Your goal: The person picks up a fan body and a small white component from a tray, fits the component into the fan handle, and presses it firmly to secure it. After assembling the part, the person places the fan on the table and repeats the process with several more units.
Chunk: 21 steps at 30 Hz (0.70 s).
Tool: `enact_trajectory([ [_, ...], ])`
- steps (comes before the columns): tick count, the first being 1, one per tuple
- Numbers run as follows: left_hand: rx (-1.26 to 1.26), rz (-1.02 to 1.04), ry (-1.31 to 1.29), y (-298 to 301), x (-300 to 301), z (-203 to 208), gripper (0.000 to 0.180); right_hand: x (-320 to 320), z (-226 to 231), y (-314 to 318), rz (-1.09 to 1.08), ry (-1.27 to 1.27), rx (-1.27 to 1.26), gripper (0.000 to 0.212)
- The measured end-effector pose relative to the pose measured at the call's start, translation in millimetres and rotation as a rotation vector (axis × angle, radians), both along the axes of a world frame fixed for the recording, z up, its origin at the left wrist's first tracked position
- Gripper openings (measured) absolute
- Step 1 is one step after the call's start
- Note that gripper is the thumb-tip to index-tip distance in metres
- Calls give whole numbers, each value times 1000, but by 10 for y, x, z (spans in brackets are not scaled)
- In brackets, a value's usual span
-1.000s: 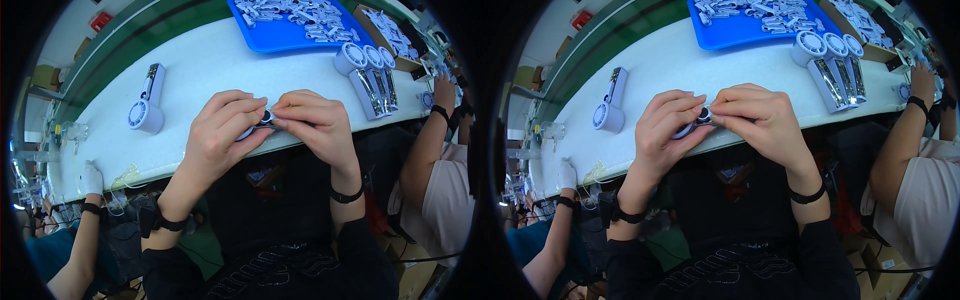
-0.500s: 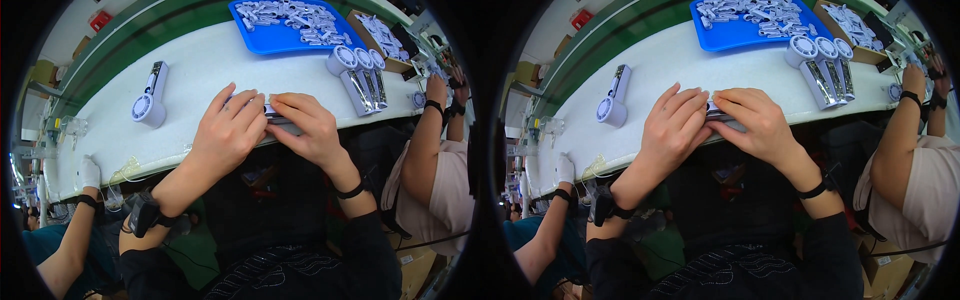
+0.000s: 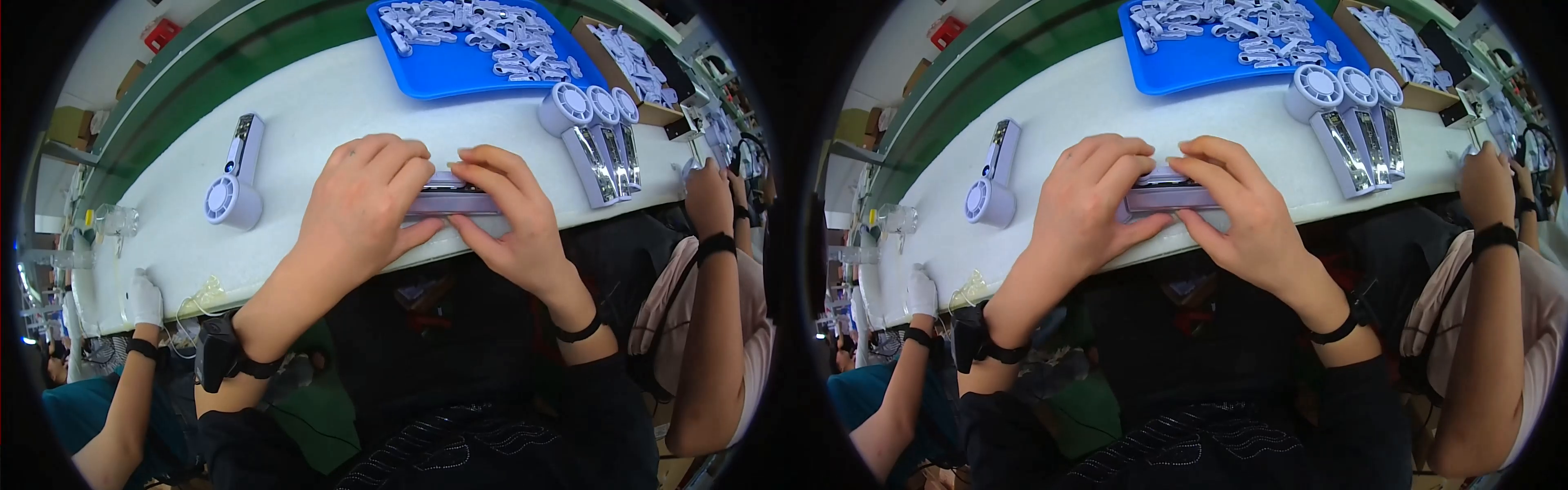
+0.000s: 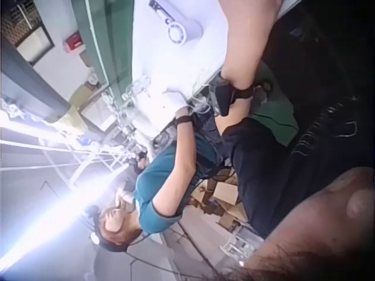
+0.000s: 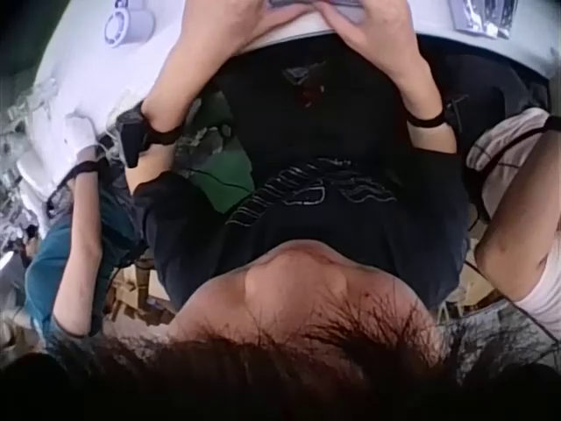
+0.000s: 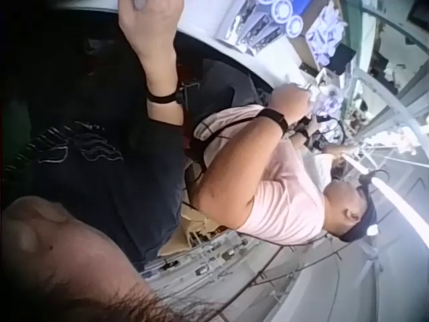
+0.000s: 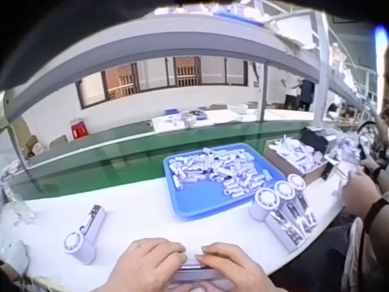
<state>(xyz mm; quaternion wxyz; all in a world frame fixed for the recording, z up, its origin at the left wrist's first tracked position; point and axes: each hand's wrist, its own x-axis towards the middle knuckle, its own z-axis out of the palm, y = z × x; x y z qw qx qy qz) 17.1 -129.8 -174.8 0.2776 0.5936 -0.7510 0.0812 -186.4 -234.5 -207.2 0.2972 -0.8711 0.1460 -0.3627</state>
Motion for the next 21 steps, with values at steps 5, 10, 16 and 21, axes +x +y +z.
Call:
enact_trajectory([
  [5,92,-59,-69,-126,57,147,53,14,-20,-27,-72,-1,-10,52],
  [10,106,-16,-321,-99,-36,224,36,81,-39,-118,-100,-42,-99,49],
  [16,98,-163,-297,-227,80,213,26,48,-13,-145,-51,-36,-95,47],
  [21,149,-207,-244,-202,133,272,41,71,-101,-109,-23,-112,-80,45],
])
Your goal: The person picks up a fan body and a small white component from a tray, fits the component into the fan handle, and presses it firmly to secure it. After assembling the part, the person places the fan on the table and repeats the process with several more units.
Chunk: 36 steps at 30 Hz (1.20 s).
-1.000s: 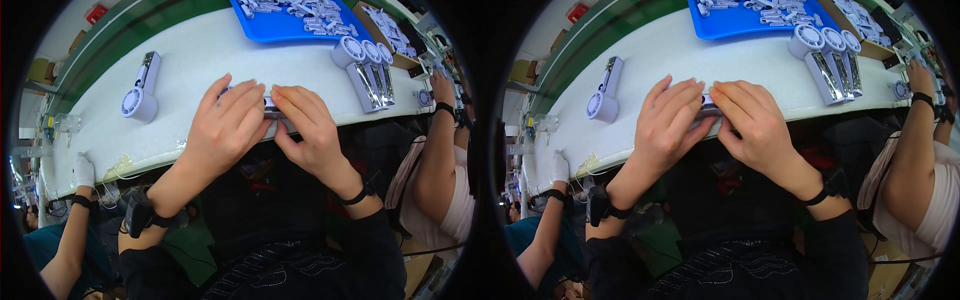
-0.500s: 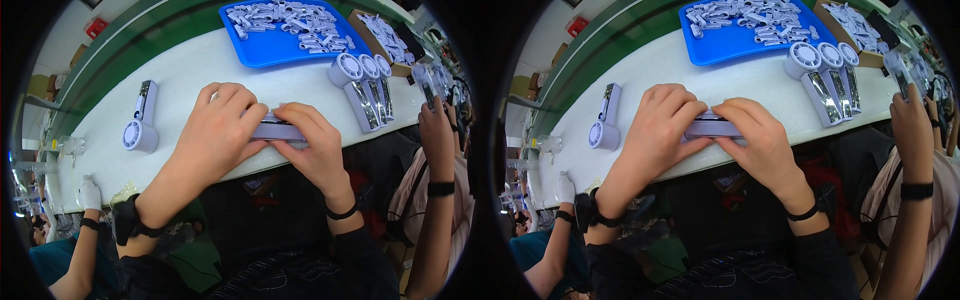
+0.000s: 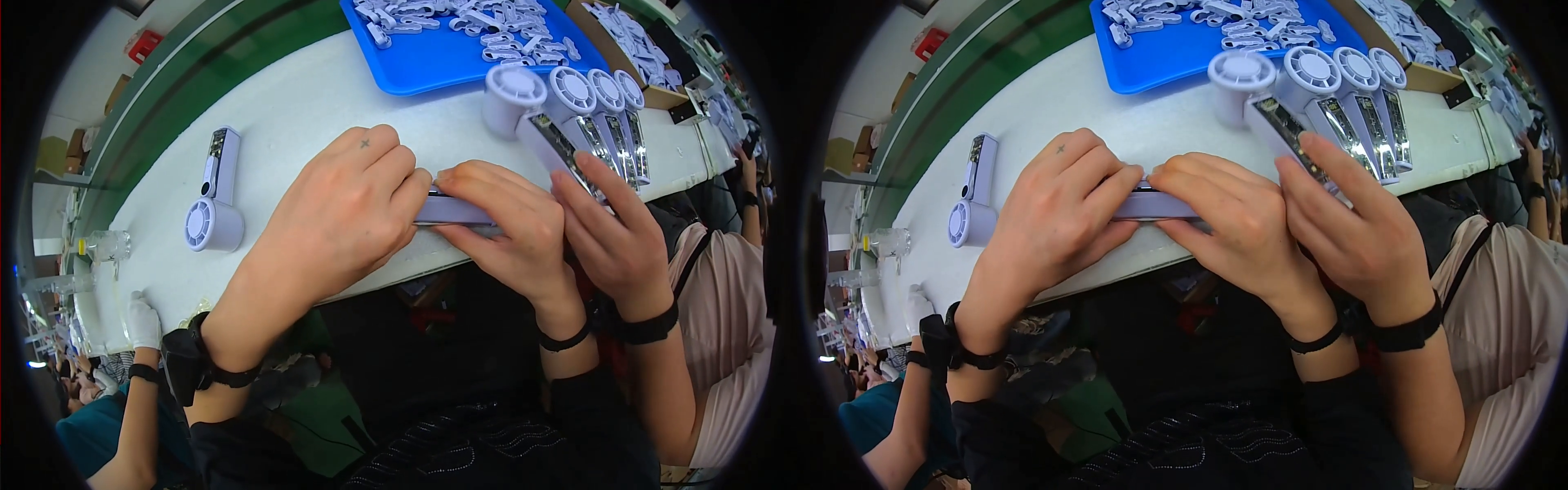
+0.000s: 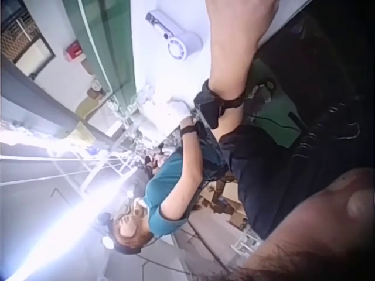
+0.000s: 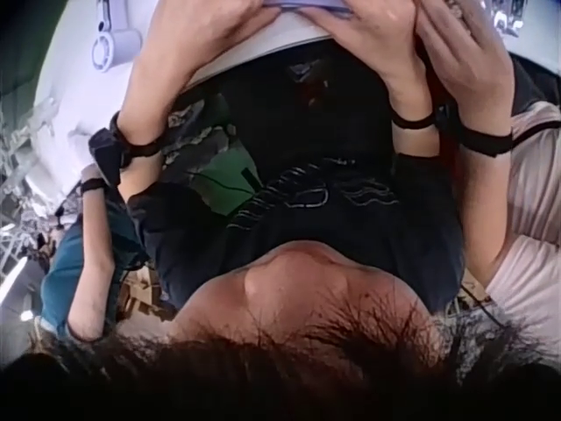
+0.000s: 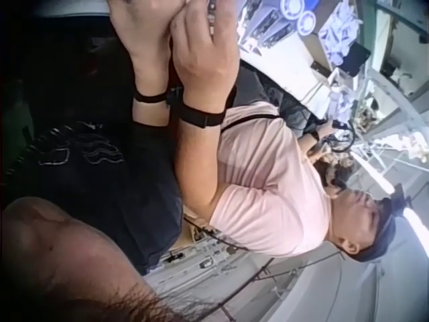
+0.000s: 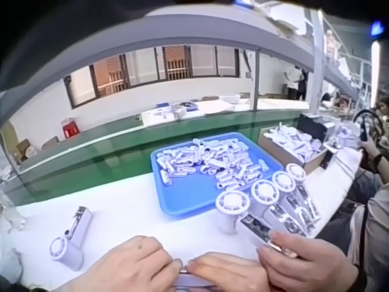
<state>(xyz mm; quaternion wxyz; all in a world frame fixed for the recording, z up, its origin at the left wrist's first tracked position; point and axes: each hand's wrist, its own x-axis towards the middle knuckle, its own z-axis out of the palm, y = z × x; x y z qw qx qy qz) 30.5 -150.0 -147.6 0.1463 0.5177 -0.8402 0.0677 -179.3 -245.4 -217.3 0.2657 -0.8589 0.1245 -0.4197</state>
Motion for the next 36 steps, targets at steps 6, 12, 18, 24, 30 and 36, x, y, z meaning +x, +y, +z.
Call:
enact_trajectory([
  [6,-9,29,99,138,-62,42,48,-57,22,136,-95,-59,-104,48],
  [12,-476,-94,-386,1078,-172,265,29,-334,327,833,249,109,733,53],
  [18,-781,228,320,1427,-722,-235,43,-410,393,1219,581,175,1429,47],
  [24,314,308,2068,1794,-1084,-297,93,-378,243,1617,345,84,873,46],
  [30,493,212,1920,1760,-954,-323,80,-428,221,1655,316,64,789,43],
  [36,458,62,1802,1692,-973,-495,66,-505,254,1521,361,256,572,34],
])
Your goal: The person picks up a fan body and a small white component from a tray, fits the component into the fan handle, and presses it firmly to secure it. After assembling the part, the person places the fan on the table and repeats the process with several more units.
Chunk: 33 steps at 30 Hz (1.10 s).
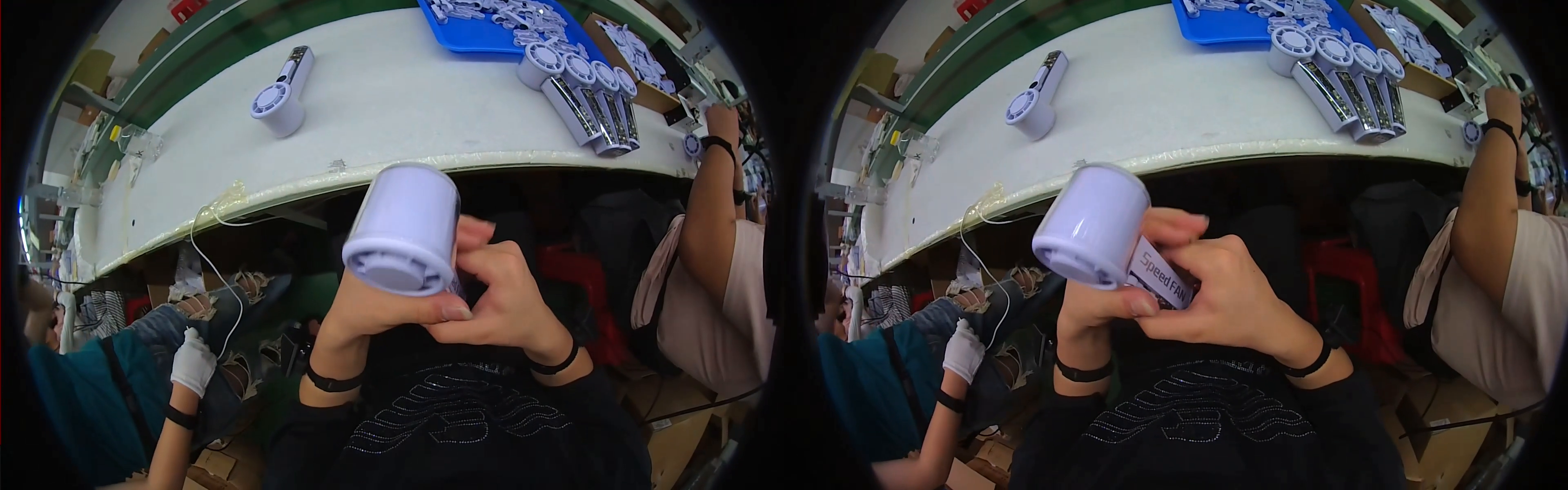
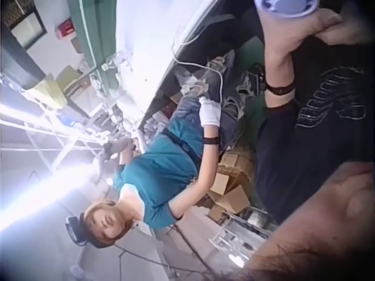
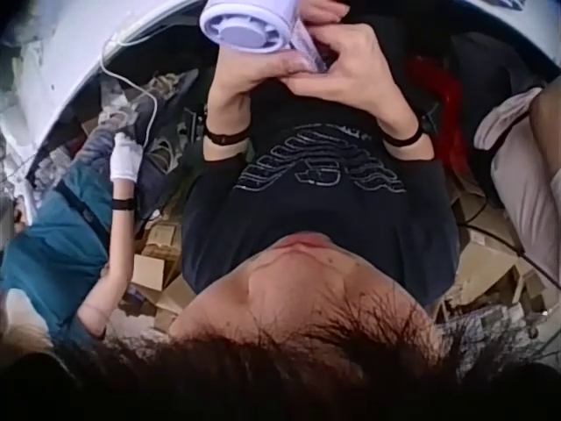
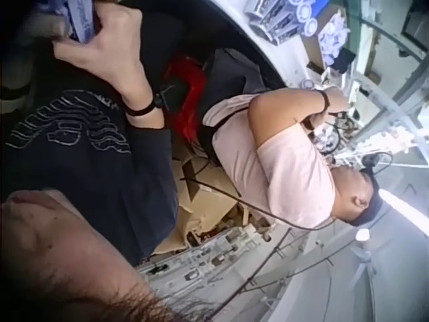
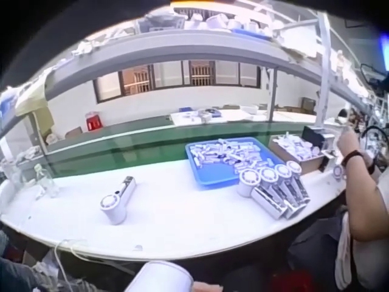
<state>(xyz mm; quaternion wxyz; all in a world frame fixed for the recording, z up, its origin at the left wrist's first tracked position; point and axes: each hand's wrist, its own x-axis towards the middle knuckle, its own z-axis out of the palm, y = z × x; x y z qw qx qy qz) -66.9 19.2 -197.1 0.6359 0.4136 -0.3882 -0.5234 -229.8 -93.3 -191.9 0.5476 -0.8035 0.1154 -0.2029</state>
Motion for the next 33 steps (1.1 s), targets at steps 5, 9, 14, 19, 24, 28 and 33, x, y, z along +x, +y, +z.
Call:
enact_trajectory([
  [5,-105,4,239,-70,-44,-97,50,49,-45,38,-31,-71,-46,34],
  [9,-84,32,241,23,-101,-83,53,81,-36,99,-52,-154,-81,37],
  [14,-137,-30,53,4,-25,-207,74,141,-89,99,-84,-244,-194,38],
  [19,-63,-130,159,-112,189,-348,86,249,-228,105,-186,-294,-140,36],
  [24,-13,11,552,-227,255,-78,94,154,-193,-40,-224,10,-105,41],
  [28,-103,436,-127,-401,319,179,106,349,76,-321,-157,107,-124,38],
  [33,179,693,-692,-941,1010,628,88,690,628,-1290,-324,232,-54,32],
])
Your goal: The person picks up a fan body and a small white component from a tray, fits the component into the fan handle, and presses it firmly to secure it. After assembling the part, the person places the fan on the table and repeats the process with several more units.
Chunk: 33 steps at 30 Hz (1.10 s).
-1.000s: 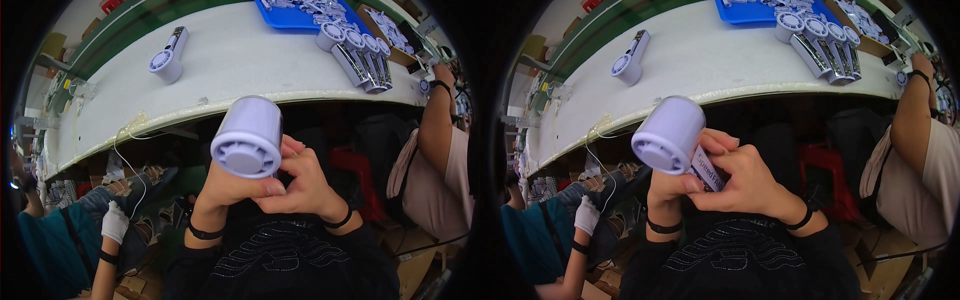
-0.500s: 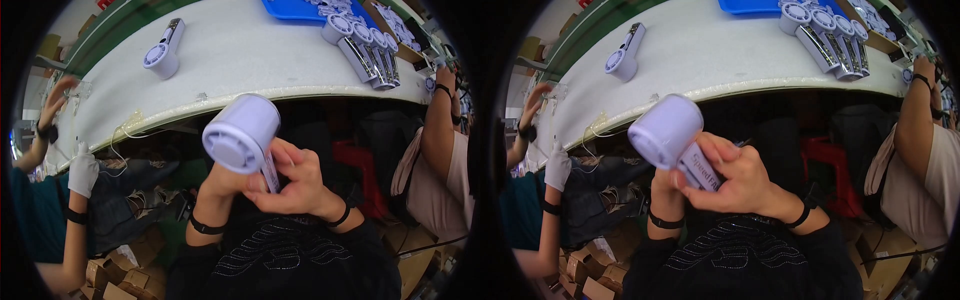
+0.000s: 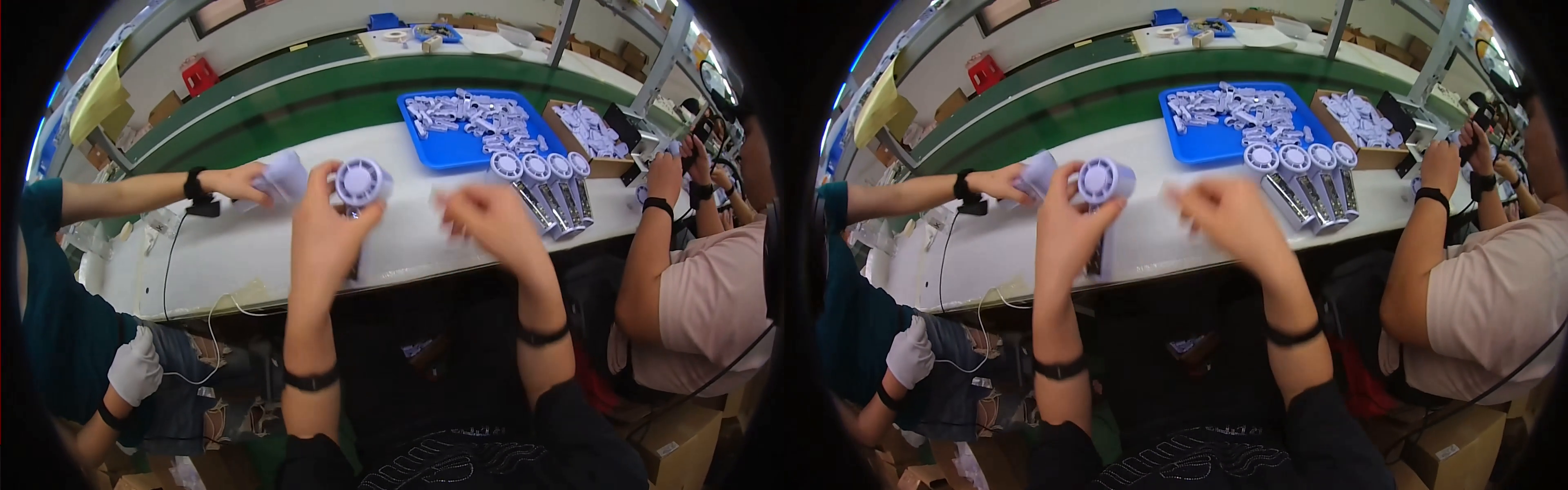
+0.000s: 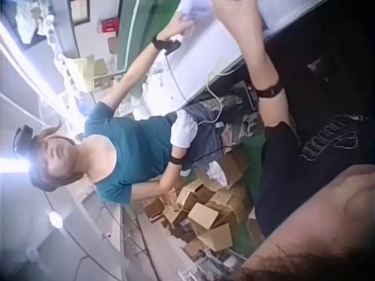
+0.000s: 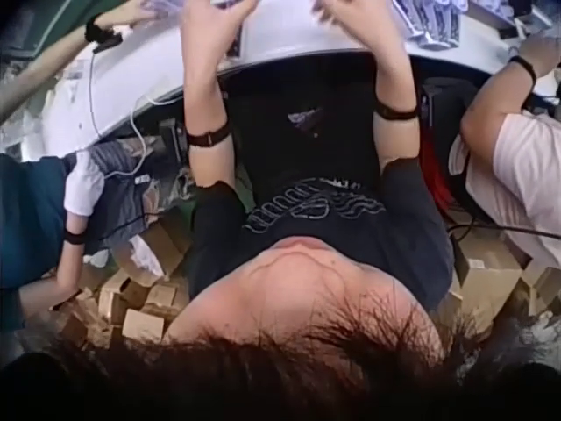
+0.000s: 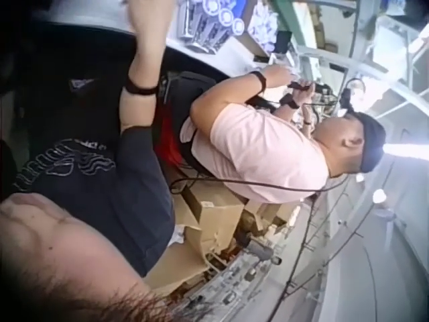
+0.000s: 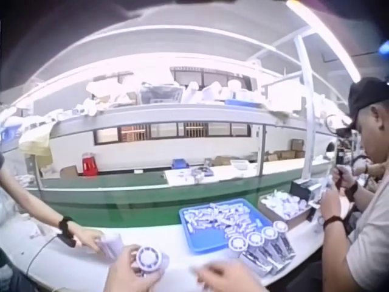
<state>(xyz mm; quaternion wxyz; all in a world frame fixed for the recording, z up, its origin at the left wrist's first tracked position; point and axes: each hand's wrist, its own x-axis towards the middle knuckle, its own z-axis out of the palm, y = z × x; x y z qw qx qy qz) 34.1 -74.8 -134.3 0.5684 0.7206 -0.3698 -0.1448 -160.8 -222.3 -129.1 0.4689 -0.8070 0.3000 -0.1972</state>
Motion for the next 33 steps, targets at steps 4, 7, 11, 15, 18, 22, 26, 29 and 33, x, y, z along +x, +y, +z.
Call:
enact_trajectory([
  [4,295,120,-456,-197,779,-34,77,923,-189,-1065,-321,-67,-503,31],
  [7,430,238,-483,-194,1049,-53,75,1394,-453,-1371,-357,16,-625,28],
  [11,582,303,-529,147,1505,-189,75,1778,-606,-1513,-306,207,-585,24],
  [15,601,318,-623,157,1437,-220,68,1720,-592,-1589,-346,263,-585,25],
  [18,201,458,-1024,-55,1172,-175,58,1534,-409,-1476,-462,180,-545,26],
  [22,-110,88,-856,-659,504,112,56,821,-100,-875,-561,-385,-327,31],
  [26,-205,-575,-707,-1588,-250,-90,66,-360,-152,-263,-441,-947,190,25],
  [29,-164,-649,-701,-1906,-382,-307,70,-751,-265,1,-425,-900,290,21],
  [33,-53,-650,-616,-1788,-429,-426,72,-961,-395,101,-407,-767,351,23],
])
